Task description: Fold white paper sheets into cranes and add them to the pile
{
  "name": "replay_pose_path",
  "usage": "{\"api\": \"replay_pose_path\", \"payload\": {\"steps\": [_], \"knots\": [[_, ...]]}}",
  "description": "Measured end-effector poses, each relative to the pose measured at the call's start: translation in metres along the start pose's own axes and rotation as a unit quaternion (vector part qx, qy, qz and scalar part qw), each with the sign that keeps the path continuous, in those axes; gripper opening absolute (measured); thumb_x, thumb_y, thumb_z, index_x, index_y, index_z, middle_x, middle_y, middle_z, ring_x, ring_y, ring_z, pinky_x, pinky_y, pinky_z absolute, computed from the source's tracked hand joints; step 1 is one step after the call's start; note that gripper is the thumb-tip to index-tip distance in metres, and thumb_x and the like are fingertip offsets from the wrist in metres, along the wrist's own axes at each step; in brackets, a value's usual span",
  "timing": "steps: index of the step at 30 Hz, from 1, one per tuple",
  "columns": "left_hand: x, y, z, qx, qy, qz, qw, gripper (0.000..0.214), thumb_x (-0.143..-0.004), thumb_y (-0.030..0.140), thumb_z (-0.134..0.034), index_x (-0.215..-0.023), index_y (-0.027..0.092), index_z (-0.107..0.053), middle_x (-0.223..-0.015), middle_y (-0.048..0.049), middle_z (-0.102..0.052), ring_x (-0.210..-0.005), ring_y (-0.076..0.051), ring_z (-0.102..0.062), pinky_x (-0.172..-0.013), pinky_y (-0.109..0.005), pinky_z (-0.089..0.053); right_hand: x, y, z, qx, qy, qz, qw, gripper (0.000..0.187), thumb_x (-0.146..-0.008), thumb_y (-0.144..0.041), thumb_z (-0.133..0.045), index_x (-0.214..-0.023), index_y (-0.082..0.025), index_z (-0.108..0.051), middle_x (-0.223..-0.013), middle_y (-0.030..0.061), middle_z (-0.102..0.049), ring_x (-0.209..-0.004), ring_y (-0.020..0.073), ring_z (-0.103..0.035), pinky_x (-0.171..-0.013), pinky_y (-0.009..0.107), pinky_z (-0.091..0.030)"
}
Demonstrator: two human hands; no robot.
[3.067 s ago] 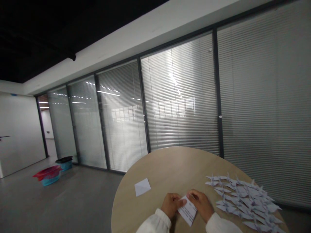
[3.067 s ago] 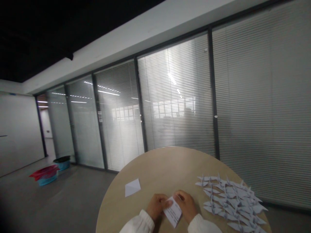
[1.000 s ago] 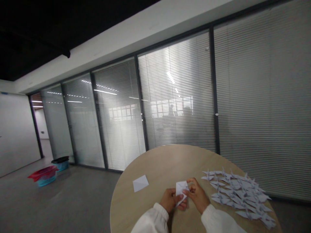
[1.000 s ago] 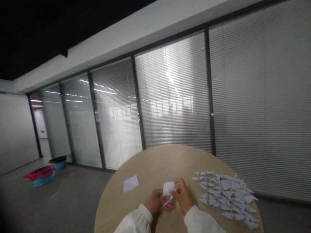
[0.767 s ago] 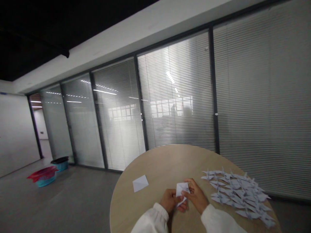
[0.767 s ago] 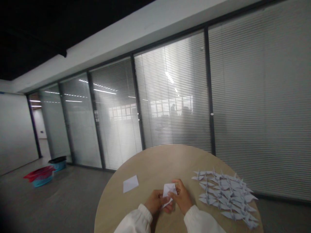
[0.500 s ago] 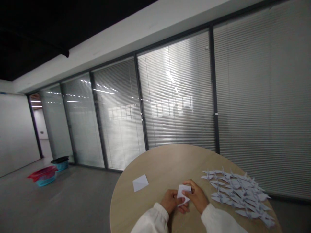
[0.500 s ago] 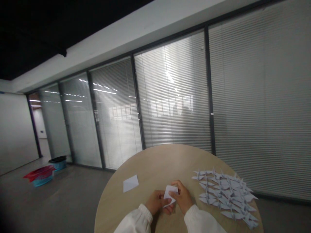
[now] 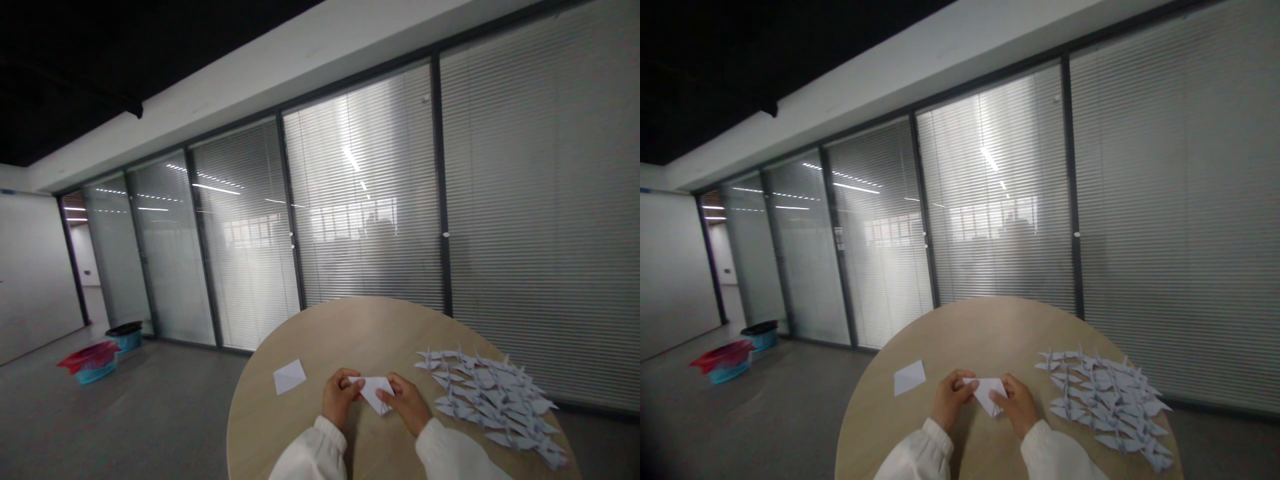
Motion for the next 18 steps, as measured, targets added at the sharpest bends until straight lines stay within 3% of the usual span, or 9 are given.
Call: {"api": "replay_pose_path", "payload": {"steps": [8, 18], "knots": [[0.001, 0.007, 0.002, 0.007, 0.011, -0.004, 1.0, 0.032, -0.046, 0.032, -0.075, -0.066, 0.012, -0.061, -0.047, 0.0013, -0.057, -0.045, -0.011, -0.053, -0.044, -0.02, -0.042, -0.001, 0.014, -0.009, -0.013, -0.041, -0.03, 0.999, 0.039, -0.05, -0.048, -0.07, -0.065, -0.014, -0.056, -0.065, 0.0037, -0.066, -0.062, 0.019, -0.061, -0.059, 0.031, -0.048], [0.001, 0.007, 0.001, -0.01, 0.003, -0.009, 1.0, 0.034, -0.046, 0.035, -0.075, -0.066, 0.012, -0.061, -0.04, 0.0058, -0.046, -0.039, -0.007, -0.045, -0.042, -0.019, -0.038, 0.0, 0.016, -0.011, -0.023, -0.051, -0.04, 0.998, 0.028, -0.052, -0.034, -0.071, -0.064, -0.014, -0.055, -0.059, 0.0008, -0.064, -0.057, 0.0164, -0.059, -0.054, 0.028, -0.045]]}}
Point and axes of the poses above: each hand's wrist, its own x-axis away from the middle knuckle, its own z-axis out of the back of the hand, y = z × x, the point moved 9 cm from there along -x, towards the middle knuckle
